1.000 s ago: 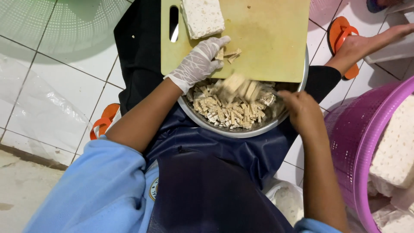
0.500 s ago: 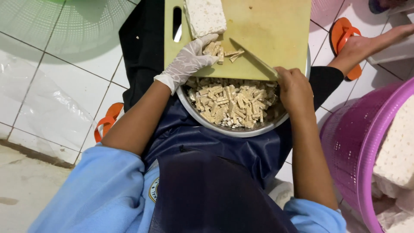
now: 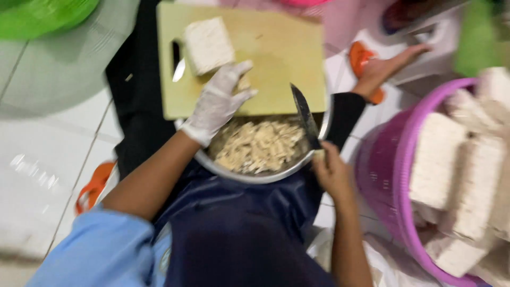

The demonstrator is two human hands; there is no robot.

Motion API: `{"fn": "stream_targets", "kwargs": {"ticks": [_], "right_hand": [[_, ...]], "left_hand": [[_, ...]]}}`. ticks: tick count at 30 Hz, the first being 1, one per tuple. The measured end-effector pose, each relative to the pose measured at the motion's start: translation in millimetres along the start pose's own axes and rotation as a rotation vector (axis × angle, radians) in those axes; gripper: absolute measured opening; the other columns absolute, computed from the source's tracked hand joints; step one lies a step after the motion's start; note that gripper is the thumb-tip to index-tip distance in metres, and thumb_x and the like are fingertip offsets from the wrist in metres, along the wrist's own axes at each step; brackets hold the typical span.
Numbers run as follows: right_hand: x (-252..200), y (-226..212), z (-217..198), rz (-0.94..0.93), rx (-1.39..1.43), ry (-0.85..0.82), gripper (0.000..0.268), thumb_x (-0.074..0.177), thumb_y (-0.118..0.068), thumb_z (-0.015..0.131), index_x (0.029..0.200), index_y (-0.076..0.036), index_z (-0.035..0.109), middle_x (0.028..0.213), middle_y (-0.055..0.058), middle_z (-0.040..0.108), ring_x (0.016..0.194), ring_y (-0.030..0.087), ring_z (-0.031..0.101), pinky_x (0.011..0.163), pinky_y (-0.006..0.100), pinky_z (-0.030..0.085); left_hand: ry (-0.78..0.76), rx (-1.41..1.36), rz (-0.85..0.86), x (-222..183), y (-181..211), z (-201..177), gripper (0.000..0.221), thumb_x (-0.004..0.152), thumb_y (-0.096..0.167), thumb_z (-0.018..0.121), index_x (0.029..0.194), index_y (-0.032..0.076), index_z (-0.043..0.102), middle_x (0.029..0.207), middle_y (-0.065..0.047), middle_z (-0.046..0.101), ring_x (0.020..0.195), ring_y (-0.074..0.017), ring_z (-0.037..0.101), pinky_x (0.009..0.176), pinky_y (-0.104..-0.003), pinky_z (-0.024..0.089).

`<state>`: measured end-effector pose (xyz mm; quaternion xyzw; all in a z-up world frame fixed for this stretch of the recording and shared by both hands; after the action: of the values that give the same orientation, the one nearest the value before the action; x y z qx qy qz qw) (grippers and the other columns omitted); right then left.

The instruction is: Slicing and dicing blocks of tempeh into small pieces using a knife on a cutting board while sitting on the floor.

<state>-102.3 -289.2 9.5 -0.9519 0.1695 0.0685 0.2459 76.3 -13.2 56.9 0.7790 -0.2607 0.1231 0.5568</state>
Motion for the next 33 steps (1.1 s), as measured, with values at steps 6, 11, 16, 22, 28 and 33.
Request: {"fn": "stream_targets", "kwargs": {"ticks": [6,11,16,22,28,33], "right_hand": [[-4,-1,48,-0.105,0.982,0.085,0.042,0.087,-0.013,0.051,0.128,-0.008,0.045,0.052,0.008,0.051,0.035,0.016,0.051,0.035,0.025,0.043],[-16,-46,13,-0.145,1.128,0.117,0.050,0.089,-0.012,0.050,0.138,-0.010,0.037,0.071,0.018,0.059,0.043,0.020,0.058,0.042,0.028,0.048],[-20,-69,-44,-0.296,1.291,0.207,0.073,0.083,0.004,0.052,0.146,-0.020,0.022,0.118,0.026,0.054,0.065,0.023,0.065,0.052,0.031,0.058],[-39,-109,-79,-0.372,1.240,0.255,0.059,0.093,-0.017,0.046,0.146,-0.010,0.022,0.091,0.019,0.051,0.052,0.015,0.047,0.037,0.025,0.044],[-47,-137,-68,-0.463,0.934,0.212,0.060,0.094,-0.034,0.043,0.141,0.000,0.028,0.072,0.011,0.047,0.046,0.014,0.044,0.039,0.024,0.039],[-53,-148,-68,-0.611,0.888,0.202,0.059,0.096,-0.022,0.044,0.144,-0.001,0.019,0.072,0.006,0.043,0.048,0.009,0.041,0.046,0.020,0.037]], "left_hand": [[-0.293,-0.470,-0.849,-26,28,29,0.061,0.068,0.023,0.078,0.125,0.014,0.057,0.096,-0.006,0.057,0.084,-0.0170,0.057,0.072,-0.026,0.051],[-0.306,-0.853,-0.949,-32,62,61,0.045,0.081,0.015,0.061,0.125,0.011,0.058,0.115,-0.011,0.059,0.092,-0.0165,0.059,0.081,-0.026,0.052],[-0.283,-0.915,-0.880,-9,90,63,0.055,0.077,0.014,0.066,0.130,0.009,0.052,0.104,-0.010,0.061,0.084,-0.0161,0.064,0.076,-0.027,0.057],[-0.259,-1.199,-0.791,0,110,87,0.047,0.078,0.015,0.067,0.120,-0.002,0.057,0.097,-0.012,0.064,0.074,-0.0192,0.068,0.069,-0.028,0.059],[-0.273,-1.256,-0.761,-6,123,87,0.040,0.081,0.014,0.064,0.118,0.001,0.059,0.086,-0.007,0.067,0.070,-0.0130,0.067,0.068,-0.025,0.058],[-0.258,-1.314,-0.804,-16,132,86,0.036,0.081,0.013,0.065,0.114,-0.001,0.061,0.083,-0.010,0.065,0.071,-0.0183,0.068,0.066,-0.029,0.058]]}}
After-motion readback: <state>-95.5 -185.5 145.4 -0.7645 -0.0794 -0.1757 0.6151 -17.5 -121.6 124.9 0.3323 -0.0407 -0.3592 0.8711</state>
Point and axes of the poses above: each hand's wrist, its own x-axis towards the middle knuckle, its own z-axis out of the palm, y = z × x, the point moved 10 cm from there along x, towards the middle knuckle
